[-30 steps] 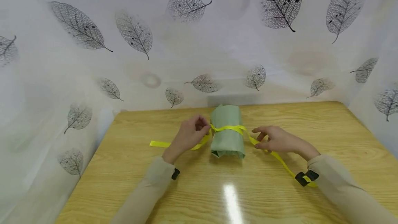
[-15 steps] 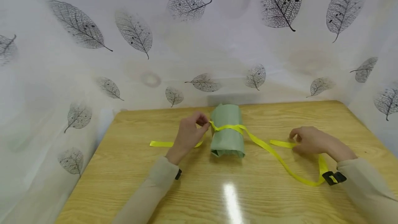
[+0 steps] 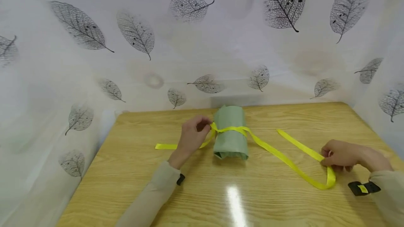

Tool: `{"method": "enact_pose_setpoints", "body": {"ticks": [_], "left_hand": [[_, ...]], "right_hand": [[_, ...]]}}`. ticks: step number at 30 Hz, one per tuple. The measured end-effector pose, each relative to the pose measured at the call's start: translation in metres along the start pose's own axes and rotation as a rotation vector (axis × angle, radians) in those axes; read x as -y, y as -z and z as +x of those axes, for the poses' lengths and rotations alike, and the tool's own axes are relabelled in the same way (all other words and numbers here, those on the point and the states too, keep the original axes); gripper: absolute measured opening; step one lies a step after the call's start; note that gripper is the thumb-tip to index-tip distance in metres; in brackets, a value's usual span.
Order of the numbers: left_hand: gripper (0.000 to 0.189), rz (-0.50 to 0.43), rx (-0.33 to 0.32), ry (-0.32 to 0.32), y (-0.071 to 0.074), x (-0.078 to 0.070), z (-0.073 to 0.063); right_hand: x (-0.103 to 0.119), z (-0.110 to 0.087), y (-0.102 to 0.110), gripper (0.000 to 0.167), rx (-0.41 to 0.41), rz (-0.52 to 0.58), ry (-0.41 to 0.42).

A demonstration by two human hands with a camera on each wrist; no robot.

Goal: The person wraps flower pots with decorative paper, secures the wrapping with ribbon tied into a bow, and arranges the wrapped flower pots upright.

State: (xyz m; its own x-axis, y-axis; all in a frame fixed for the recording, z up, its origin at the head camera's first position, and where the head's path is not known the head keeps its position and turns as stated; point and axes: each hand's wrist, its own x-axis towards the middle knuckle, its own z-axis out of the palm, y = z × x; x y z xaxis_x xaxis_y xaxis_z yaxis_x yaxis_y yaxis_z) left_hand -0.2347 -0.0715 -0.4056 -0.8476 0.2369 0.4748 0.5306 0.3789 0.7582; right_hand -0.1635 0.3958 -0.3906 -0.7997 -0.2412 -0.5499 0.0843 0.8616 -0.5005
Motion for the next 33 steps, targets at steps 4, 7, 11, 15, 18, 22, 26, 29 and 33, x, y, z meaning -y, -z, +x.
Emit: {"method": "enact_pose_setpoints", "body": {"ticks": [4,7,11,15,18,22,26,29,33], "left_hand": [[0.013,-0.073,0.047,0.062,0.001,0.002,-0.002],[0.015,-0.108,0.060,0.117,0.003,0.001,-0.004],[0.019,-0.142,0.074,0.195,0.006,0.000,-0.004],[0.022,-0.172,0.102,0.254,0.009,-0.003,-0.004],[0.021,-0.189,0.122,0.274,0.009,-0.003,-0.004],[0.023,-0.195,0.138,0.277,0.008,-0.001,-0.004],[0.022,-0.192,0.137,0.286,0.007,0.000,-0.004],[0.022,-0.182,0.132,0.291,0.007,0.001,-0.004],[0.021,-0.169,0.131,0.292,0.007,0.001,-0.004]], "right_hand": [[0.000,0.016,-0.007,0.013,-0.306,-0.035,0.146],[0.011,0.024,-0.009,0.020,-0.563,-0.031,0.209],[0.035,0.033,-0.008,0.024,-0.775,0.070,0.304],[0.064,0.044,-0.003,0.020,-0.891,0.146,0.411],[0.085,0.052,0.001,0.020,-0.923,0.162,0.470],[0.112,0.062,0.005,0.024,-0.933,0.178,0.548],[0.136,0.070,0.007,0.026,-0.923,0.195,0.669],[0.151,0.076,0.005,0.028,-0.905,0.213,0.783],[0.168,0.081,0.000,0.030,-0.873,0.239,0.917]]}}
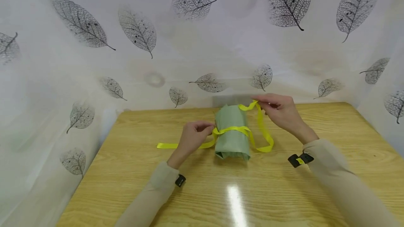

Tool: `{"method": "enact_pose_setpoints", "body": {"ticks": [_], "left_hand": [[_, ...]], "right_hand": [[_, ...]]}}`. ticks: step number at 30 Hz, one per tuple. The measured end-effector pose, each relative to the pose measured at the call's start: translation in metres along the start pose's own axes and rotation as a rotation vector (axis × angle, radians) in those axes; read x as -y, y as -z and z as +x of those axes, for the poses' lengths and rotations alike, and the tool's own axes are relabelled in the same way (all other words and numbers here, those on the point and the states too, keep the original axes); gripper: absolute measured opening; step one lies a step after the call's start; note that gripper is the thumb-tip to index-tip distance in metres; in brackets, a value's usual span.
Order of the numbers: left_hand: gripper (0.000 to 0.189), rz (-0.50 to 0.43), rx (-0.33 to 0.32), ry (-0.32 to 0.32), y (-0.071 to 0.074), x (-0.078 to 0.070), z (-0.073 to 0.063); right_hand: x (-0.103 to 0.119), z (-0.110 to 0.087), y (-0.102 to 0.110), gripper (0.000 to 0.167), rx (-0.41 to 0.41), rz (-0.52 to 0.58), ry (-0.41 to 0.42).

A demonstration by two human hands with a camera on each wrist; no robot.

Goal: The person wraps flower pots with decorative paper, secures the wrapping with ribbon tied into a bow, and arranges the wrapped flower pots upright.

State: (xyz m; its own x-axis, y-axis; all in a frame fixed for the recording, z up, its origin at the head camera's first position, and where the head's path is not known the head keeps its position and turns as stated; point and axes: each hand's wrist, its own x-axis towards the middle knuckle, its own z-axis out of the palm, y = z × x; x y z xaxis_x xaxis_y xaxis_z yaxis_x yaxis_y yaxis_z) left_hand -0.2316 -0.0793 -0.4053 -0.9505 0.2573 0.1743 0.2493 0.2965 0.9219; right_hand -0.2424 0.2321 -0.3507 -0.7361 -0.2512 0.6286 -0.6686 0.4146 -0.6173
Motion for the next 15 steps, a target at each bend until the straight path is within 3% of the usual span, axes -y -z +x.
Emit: {"method": "enact_pose_setpoints", "body": {"ticks": [15], "left_hand": [[0.020,0.001,0.019,0.012,0.000,-0.004,0.000]], "right_hand": [[0.024,0.043,-0.023,0.025,-0.043,-0.036,0.040]]}}
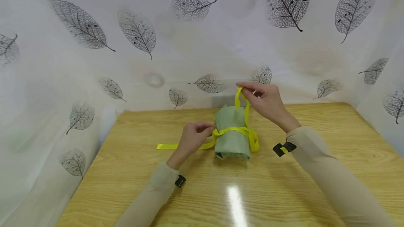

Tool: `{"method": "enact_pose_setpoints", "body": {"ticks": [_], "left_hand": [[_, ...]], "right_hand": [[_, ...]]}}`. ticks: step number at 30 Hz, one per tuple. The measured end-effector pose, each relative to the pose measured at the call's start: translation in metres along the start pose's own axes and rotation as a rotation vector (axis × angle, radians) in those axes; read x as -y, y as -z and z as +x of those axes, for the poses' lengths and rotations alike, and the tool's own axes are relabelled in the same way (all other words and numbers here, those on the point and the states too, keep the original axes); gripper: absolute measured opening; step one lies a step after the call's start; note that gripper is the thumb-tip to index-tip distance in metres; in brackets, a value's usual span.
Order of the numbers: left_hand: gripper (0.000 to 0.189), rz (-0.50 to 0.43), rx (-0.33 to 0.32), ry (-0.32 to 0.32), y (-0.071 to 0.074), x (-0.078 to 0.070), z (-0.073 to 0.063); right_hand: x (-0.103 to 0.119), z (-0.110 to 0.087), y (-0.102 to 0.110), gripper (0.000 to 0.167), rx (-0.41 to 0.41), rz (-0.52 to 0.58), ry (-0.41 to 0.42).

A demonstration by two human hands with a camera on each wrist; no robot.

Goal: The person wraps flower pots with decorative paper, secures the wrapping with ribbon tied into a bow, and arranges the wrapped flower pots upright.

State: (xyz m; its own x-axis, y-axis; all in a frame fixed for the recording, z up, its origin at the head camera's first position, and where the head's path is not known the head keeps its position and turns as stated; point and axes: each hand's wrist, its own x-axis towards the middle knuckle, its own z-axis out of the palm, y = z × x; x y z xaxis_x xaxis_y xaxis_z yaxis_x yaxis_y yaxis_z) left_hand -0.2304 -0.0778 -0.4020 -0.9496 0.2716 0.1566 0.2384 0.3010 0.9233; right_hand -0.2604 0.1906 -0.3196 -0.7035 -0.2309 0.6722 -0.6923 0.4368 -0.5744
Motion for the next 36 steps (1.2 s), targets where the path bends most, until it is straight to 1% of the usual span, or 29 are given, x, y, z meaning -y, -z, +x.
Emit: {"method": "enact_pose_setpoints", "body": {"ticks": [3,6,11,14,18,21,23,24,28,30,32,34,36], "left_hand": [[0.021,-0.003,0.002,0.007,0.001,0.000,-0.001],[0.022,-0.005,-0.005,0.022,0.003,0.000,-0.002],[0.023,-0.018,0.008,0.026,0.005,0.001,-0.002],[0.024,-0.019,0.021,0.022,0.005,0.002,-0.003],[0.023,-0.017,0.017,0.018,0.005,0.003,-0.003],[0.022,-0.019,0.009,0.012,0.005,0.003,-0.004],[0.021,-0.019,0.007,0.010,0.004,0.002,-0.004],[0.021,-0.016,0.005,0.014,0.004,0.002,-0.004],[0.021,-0.003,-0.009,0.023,0.004,0.001,-0.004],[0.021,0.006,-0.018,0.032,0.004,0.002,-0.005],[0.022,0.017,-0.020,0.033,0.004,0.002,-0.005],[0.023,0.021,-0.018,0.036,0.005,0.002,-0.005],[0.024,0.028,-0.015,0.041,0.005,0.002,-0.005]], "right_hand": [[0.004,0.007,-0.004,0.024,-0.026,-0.002,-0.007],[0.008,0.013,-0.008,0.024,-0.033,0.004,-0.014],[0.011,0.018,-0.013,0.024,0.012,0.020,-0.025],[0.011,0.020,-0.017,0.025,0.036,0.001,-0.024],[0.015,0.026,-0.021,0.025,0.031,-0.017,-0.028],[0.021,0.031,-0.022,0.025,0.040,0.005,-0.033],[0.023,0.033,-0.022,0.025,0.074,0.015,-0.044],[0.023,0.032,-0.022,0.026,0.101,0.003,-0.051],[0.012,0.025,-0.021,0.027,0.247,-0.110,-0.093],[0.003,0.019,-0.021,0.027,0.314,-0.165,-0.118],[-0.006,0.014,-0.019,0.029,0.366,-0.189,-0.157],[-0.014,0.008,-0.018,0.031,0.394,-0.195,-0.193],[-0.019,0.002,-0.015,0.030,0.403,-0.197,-0.219]]}}
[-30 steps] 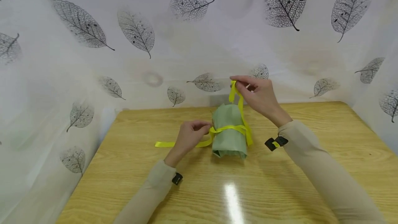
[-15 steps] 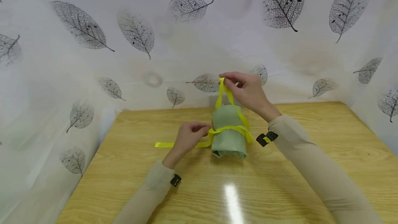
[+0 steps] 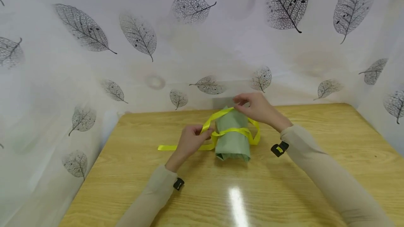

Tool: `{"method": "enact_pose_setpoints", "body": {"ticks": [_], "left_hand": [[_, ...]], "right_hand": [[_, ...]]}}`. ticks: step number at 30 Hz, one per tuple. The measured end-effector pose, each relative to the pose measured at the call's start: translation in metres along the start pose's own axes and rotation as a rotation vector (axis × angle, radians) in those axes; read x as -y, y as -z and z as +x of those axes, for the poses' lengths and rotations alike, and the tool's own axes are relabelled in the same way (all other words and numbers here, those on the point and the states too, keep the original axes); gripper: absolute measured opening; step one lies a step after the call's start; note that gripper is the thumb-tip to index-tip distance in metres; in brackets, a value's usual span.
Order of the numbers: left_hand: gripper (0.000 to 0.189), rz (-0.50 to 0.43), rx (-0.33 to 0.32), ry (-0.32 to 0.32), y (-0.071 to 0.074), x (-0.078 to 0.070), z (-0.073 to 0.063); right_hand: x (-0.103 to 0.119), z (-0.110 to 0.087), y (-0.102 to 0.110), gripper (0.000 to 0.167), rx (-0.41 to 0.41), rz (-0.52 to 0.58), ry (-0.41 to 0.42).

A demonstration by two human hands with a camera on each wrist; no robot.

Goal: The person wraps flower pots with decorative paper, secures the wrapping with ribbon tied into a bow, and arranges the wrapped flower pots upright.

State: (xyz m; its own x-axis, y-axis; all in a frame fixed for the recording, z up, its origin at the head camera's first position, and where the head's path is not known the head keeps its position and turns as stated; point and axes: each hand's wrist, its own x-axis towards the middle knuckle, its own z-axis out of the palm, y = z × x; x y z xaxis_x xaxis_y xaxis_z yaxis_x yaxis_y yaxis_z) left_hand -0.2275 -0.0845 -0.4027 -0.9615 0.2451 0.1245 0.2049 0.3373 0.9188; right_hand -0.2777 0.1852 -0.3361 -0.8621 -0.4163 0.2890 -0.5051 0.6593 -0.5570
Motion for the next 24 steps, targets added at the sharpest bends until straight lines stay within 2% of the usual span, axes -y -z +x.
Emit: {"method": "enact_pose_setpoints", "body": {"ticks": [5,11,14,19,22,24], "left_hand": [[0.024,-0.065,0.023,0.035,-0.001,-0.001,0.000],[0.028,-0.248,0.061,0.129,0.001,-0.005,0.001],[0.029,-0.320,0.077,0.153,0.002,-0.006,0.001],[0.030,-0.386,0.112,0.151,0.003,-0.006,0.001],[0.033,-0.404,0.123,0.145,0.003,-0.007,0.001],[0.035,-0.418,0.123,0.147,0.003,-0.007,0.001]], "right_hand": [[-0.005,-0.019,-0.007,0.022,-0.012,0.004,0.041],[0.015,-0.037,-0.025,0.017,0.043,0.012,0.134],[0.024,-0.037,-0.036,0.017,0.055,0.027,0.169],[0.034,-0.031,-0.051,0.017,0.050,0.041,0.219],[0.039,-0.028,-0.056,0.013,0.036,0.035,0.212],[0.041,-0.027,-0.058,0.011,0.033,0.011,0.179]]}}
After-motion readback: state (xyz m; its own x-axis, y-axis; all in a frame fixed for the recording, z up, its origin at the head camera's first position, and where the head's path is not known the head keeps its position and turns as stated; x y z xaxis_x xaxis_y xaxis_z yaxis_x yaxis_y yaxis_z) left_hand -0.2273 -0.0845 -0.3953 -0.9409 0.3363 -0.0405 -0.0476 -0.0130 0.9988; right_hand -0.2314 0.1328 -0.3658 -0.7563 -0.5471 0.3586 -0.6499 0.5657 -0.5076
